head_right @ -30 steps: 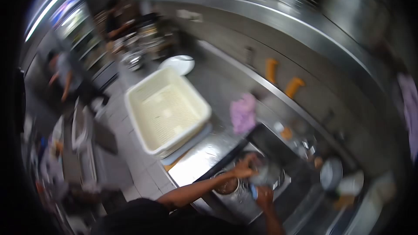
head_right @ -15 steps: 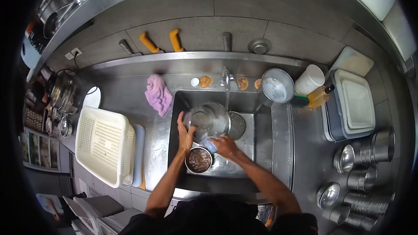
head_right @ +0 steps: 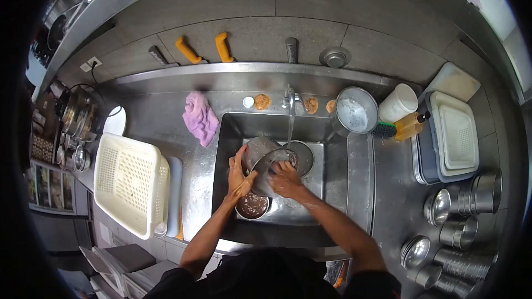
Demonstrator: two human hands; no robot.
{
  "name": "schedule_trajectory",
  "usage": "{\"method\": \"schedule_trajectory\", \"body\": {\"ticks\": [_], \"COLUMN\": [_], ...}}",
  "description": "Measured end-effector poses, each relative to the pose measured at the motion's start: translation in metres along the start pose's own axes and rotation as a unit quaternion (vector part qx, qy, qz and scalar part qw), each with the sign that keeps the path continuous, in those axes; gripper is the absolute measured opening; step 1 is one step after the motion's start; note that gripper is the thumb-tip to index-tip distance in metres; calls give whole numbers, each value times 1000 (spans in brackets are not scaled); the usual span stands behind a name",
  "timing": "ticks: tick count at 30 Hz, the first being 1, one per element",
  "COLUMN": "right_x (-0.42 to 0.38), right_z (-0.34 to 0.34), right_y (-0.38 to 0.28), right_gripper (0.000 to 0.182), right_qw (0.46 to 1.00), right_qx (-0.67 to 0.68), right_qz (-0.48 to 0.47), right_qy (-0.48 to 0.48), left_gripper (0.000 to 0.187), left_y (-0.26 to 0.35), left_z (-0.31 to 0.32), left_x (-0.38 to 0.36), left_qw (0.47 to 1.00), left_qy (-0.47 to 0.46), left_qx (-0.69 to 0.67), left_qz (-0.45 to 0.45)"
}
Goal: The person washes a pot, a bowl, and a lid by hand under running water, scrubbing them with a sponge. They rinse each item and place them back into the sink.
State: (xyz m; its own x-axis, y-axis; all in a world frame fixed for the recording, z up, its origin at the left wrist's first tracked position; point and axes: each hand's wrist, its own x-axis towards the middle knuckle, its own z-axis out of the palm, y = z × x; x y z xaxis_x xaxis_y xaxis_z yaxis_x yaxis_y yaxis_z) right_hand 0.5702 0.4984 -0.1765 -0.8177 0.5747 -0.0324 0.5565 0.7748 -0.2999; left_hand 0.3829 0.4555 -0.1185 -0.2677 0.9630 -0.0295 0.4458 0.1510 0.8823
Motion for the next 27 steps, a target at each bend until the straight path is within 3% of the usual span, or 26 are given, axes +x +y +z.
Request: {"method": "schedule_trajectory", "body": {"ticks": [1,2,3,5,6,7,8,9,11,12,13,15,16,17,18,19,20,22,24,25,27], "right_x": [10,27,38,66,75,83,91,105,116,118,107,97,89,74,55,40,28,7,12,12,12], "right_z": [0,13,19,18,22,28,35,33,33,7,9,16,19,21,-2,-25,-43,-64,-55,-47,-44], "right_y": [-10,-21,-24,-19,-14,-8,-3,2,6,-13,-5,-21,-13,-1,-2,-7,-12,-22,-29,-29,-18], "right_gripper": [37,26,26,24,24,25,25,28,27,28,28,26,30,30,31,32,32,31,34,38,41], "right_qw": [994,994,995,947,947,844,678,445,149,195,455,660,777,778,906,980,981,987,982,968,950], "right_qx": [-105,-24,-20,301,300,501,666,780,838,801,714,649,573,571,386,179,175,120,177,233,299], "right_qz": [35,100,100,88,88,189,277,408,388,416,492,306,233,235,164,83,82,-17,40,97,88], "right_qy": [-4,-21,-23,-74,-74,34,139,162,353,384,204,222,120,120,54,-14,-13,106,60,12,33], "left_gripper": [83,83,83,84,83,83,78,78,76,73,73,73,71,68,64,61,67,74,92,92,104], "left_y": [1,0,-3,-10,-18,-13,-8,-5,-1,-14,-7,10,15,-11,-14,2,-3,-4,3,13,28], "left_z": [1,6,13,24,30,33,34,35,39,52,53,44,38,36,22,6,2,6,13,14,17], "left_x": [1,-1,-3,-2,-8,-10,-17,-18,-22,-21,-21,-12,-7,5,13,16,22,33,46,49,57], "left_qw": [1000,1000,999,996,994,992,992,992,986,972,974,961,949,963,978,987,988,987,967,967,966], "left_qy": [-2,-2,23,48,62,77,68,68,76,68,68,113,145,156,119,84,69,60,-15,-18,-120], "left_qx": [0,0,12,26,17,7,9,8,-137,-223,-213,-251,-277,-220,-172,-119,-112,-109,-101,-101,37], "left_qz": [-6,-10,-43,-71,-85,-99,-106,-104,-56,-32,-39,-26,-38,22,-18,-65,-81,-98,-234,-233,-227]}}
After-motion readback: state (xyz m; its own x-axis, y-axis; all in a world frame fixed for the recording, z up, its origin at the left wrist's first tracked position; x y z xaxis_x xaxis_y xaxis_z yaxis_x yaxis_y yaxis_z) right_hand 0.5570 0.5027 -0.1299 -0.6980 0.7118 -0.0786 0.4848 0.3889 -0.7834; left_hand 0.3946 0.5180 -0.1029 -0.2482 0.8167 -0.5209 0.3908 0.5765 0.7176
